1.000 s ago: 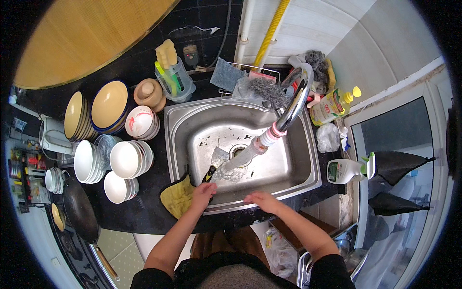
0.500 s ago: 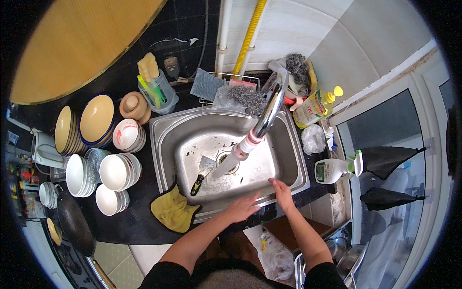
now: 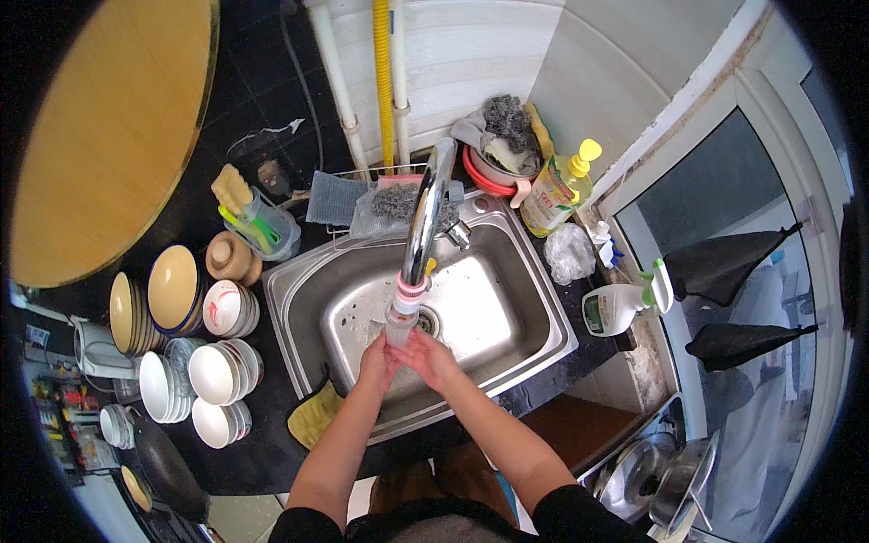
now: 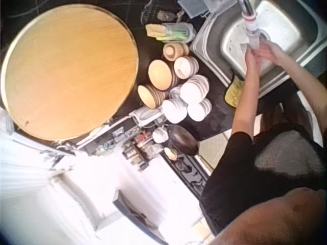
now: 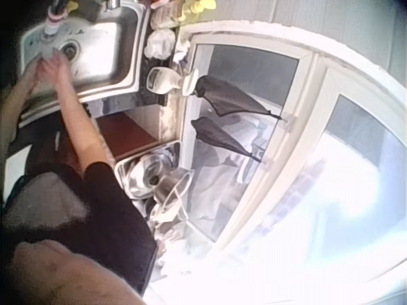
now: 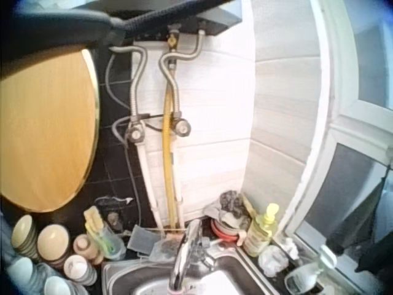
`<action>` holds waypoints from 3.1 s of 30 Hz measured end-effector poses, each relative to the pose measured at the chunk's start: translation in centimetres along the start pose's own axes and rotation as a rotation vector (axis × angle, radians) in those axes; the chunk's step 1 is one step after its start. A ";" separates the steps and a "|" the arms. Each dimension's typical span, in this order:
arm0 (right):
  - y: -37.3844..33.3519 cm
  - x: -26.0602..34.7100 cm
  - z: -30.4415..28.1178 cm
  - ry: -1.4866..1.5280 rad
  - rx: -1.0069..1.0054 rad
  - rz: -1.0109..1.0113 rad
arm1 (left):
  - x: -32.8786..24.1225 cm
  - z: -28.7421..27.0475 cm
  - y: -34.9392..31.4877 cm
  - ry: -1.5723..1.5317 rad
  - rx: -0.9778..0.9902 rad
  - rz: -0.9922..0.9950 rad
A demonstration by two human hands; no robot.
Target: The person scrubs the inside of a black wok with a metal spatula under running water in a kitchen sink. After cleaning the wok, the person places it on the counter and proceeds to wash the spatula and their hands under the tap.
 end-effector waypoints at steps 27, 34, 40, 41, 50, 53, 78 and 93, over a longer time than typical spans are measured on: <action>-3.3 5.5 -8.4 -0.650 -0.300 -0.162 | 10.5 -6.3 12.9 1.653 0.365 0.759; 3.0 -1.3 -0.9 0.054 -0.107 0.177 | 4.3 -4.5 4.7 0.496 -0.012 -0.001; 4.6 0.4 0.1 -0.085 0.092 0.279 | 3.4 -4.3 3.4 0.304 0.075 -0.081; 4.0 3.3 1.1 -0.130 0.059 0.174 | 3.2 -4.4 3.2 0.340 0.095 -0.080; 4.3 16.1 -4.5 0.121 -0.285 -0.457 | 2.0 -2.4 1.9 0.102 0.097 -0.078; 4.5 7.0 -6.4 0.129 -0.232 -0.205 | 3.2 -1.5 2.2 -0.208 -0.007 0.036; 3.0 9.1 2.0 0.485 -0.324 -0.370 | -1.3 14.4 2.8 -0.429 0.090 0.210; 3.2 5.7 1.6 0.457 -0.312 -0.339 | 0.7 9.1 3.7 -0.517 0.265 0.210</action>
Point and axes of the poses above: each hand's wrist, its own y-axis towards the middle knuckle, its own z-axis out of the palm, x = y × z, the point moved 2 cm from there along y, towards the middle knuckle, and after that the axes turned 4 degrees about -x, right-handed, at the moved point
